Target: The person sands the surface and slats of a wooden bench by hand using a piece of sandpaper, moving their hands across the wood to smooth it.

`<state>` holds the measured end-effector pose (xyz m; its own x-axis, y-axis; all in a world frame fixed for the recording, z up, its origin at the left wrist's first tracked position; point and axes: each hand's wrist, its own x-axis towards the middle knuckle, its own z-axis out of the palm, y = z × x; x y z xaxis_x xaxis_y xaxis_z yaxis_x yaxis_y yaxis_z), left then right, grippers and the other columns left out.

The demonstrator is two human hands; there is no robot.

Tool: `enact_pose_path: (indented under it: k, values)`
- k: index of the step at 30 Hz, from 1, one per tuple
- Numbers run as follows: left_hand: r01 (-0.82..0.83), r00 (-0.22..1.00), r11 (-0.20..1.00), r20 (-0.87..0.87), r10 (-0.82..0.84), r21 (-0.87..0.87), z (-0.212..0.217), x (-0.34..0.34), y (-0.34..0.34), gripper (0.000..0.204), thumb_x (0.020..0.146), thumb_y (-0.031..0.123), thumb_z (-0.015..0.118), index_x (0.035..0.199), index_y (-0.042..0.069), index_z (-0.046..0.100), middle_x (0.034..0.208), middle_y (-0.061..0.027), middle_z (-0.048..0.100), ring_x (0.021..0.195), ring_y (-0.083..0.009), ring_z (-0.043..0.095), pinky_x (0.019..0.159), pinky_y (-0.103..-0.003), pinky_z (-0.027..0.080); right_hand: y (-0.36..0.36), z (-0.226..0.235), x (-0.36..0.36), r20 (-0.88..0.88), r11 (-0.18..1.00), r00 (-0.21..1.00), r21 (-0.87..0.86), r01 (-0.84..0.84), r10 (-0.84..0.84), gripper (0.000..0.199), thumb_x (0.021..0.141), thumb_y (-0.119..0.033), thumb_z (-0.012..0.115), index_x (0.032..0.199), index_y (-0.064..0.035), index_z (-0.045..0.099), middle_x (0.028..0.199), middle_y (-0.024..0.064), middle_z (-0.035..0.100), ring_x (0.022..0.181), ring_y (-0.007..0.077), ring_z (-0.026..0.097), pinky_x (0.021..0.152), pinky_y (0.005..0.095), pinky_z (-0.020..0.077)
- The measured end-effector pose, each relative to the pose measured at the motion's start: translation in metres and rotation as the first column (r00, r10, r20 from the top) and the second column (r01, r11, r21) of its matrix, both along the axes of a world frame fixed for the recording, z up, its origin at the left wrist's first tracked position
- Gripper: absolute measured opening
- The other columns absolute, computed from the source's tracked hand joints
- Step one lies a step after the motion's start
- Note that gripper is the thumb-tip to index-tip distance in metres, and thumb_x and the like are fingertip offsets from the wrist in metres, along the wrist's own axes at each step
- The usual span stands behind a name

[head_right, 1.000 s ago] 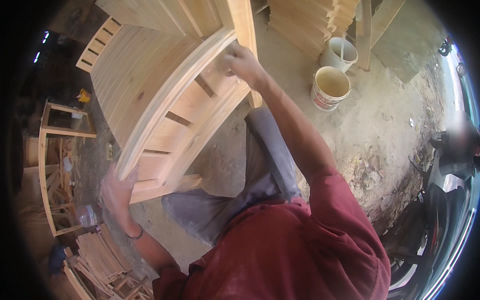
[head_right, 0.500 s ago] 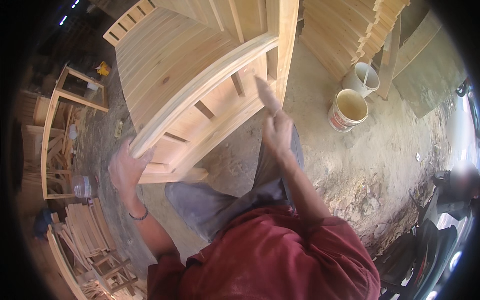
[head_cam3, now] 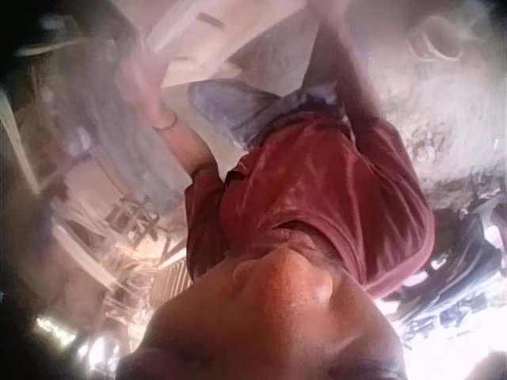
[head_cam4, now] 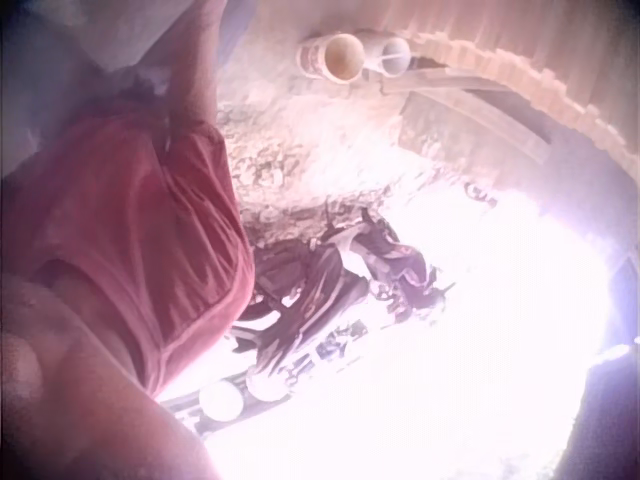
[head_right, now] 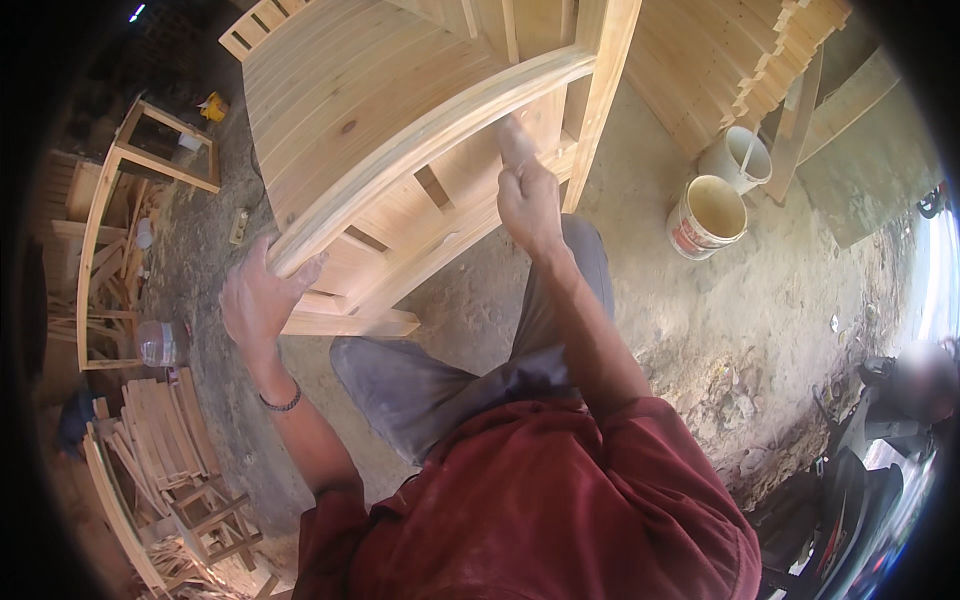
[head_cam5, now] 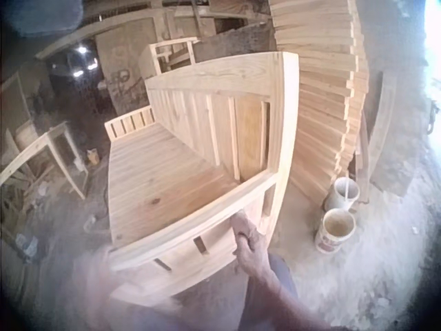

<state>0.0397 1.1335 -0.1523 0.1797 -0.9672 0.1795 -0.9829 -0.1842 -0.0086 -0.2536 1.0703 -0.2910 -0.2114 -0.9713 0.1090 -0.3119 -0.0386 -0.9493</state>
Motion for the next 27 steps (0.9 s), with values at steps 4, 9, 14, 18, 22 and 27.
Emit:
enact_pose_path:
  k: [4,9,14,18,22,27]
  values:
    - [0.065,0.998,0.996,-0.006,-0.065,-0.054,0.002,0.001,-0.005,0.072,0.066,0.062,0.084,0.116,0.012,0.071,0.096,-0.0190,0.075,0.091,-0.0382,0.072,0.075,-0.048,0.057,-0.017,-0.046,0.000,-0.049,0.937,0.996,-0.344,0.057,-0.079,0.032,0.095,-0.011,0.048,0.113,0.0092,0.065,0.105,0.0204,0.073,0.089,0.0222,0.071,0.071,0.0321,0.0573]
    - [0.032,0.999,0.999,-0.006,-0.032,-0.016,0.001,0.002,-0.002,0.074,0.065,0.064,0.083,0.117,0.012,0.071,0.096,-0.0176,0.075,0.091,-0.0377,0.072,0.076,-0.048,0.057,-0.036,-0.018,-0.003,0.385,0.985,0.908,-0.115,-0.130,0.165,0.049,0.097,-0.012,0.041,0.144,-0.0044,0.053,0.131,0.0173,0.064,0.106,0.0228,0.067,0.077,0.0342,0.0599]
    - [0.063,0.997,0.998,0.049,-0.062,-0.016,-0.003,0.010,-0.007,0.075,0.066,0.064,0.082,0.118,0.012,0.071,0.097,-0.0174,0.075,0.093,-0.0375,0.072,0.078,-0.048,0.057,-0.050,-0.014,-0.016,0.286,0.963,0.932,0.088,-0.256,0.221,0.040,0.095,-0.013,0.044,0.127,0.0025,0.061,0.114,0.0078,0.064,0.104,0.0193,0.064,0.084,0.0379,0.0600]
    - [0.014,1.000,0.997,-0.008,-0.014,0.074,0.005,-0.003,-0.008,0.074,0.067,0.063,0.082,0.120,0.012,0.070,0.102,-0.0168,0.075,0.097,-0.0374,0.071,0.081,-0.048,0.057,-0.056,-0.062,-0.014,0.103,0.963,0.979,-0.224,-0.150,0.176,0.043,0.092,-0.007,0.042,0.130,0.0064,0.057,0.124,0.0108,0.064,0.110,0.0218,0.064,0.084,0.0359,0.0601]
    - [0.053,0.998,0.998,0.021,-0.054,0.041,-0.003,0.007,-0.007,0.071,0.069,0.062,0.081,0.119,0.012,0.070,0.103,-0.0170,0.075,0.097,-0.0368,0.071,0.082,-0.048,0.057,-0.045,-0.019,-0.009,0.375,0.962,0.893,0.005,-0.272,0.250,0.056,0.089,-0.004,0.038,0.143,0.0017,0.049,0.130,0.0129,0.061,0.121,0.0253,0.059,0.089,0.0369,0.0581]
    - [0.068,0.998,0.996,0.000,-0.068,0.062,0.001,0.002,-0.008,0.072,0.070,0.063,0.080,0.119,0.011,0.070,0.103,-0.0179,0.074,0.096,-0.0364,0.071,0.081,-0.047,0.057,-0.043,-0.066,-0.014,0.125,0.971,0.978,-0.191,-0.144,0.169,0.044,0.093,-0.007,0.044,0.136,-0.0026,0.055,0.119,0.0094,0.062,0.110,0.0208,0.061,0.088,0.0377,0.0580]
